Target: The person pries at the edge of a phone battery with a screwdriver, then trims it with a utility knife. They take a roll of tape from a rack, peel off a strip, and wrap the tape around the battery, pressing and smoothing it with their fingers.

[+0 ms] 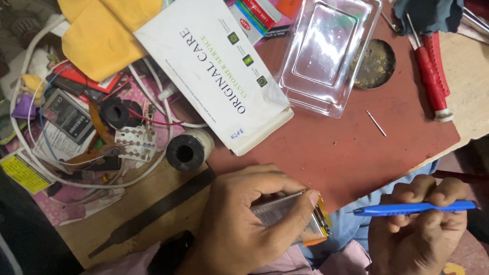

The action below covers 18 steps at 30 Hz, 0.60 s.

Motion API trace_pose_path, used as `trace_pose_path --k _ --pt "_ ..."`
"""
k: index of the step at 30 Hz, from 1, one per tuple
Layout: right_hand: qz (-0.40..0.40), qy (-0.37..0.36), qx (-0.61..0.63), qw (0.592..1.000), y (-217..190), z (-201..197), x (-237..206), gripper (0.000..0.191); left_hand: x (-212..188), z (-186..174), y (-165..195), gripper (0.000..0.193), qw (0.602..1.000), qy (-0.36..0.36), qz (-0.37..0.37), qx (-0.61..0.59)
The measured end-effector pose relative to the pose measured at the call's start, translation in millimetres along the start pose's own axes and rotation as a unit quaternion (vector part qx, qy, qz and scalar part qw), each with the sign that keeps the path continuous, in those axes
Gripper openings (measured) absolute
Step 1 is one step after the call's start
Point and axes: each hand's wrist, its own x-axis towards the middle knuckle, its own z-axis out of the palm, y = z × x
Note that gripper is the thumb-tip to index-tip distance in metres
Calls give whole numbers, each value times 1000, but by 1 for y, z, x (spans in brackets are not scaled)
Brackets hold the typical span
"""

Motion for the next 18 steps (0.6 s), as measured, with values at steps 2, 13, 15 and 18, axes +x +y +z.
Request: trace_pose_path --k 2,13,15,18 --pt "5 -9 37 999 1 -1 1 28 0 0 0 10 1000 -2 6 -10" --pt "69 -91 -28 993 -6 40 1 22 0 0 -1 12 1000 2 26 14" --pt "56 -110 -73 990 -3 45 -2 21 1 -1 -1 11 999 0 40 26" --pt "57 -94 -138 984 -5 48 -10 17 0 0 -1 11 1000 -4 27 13"
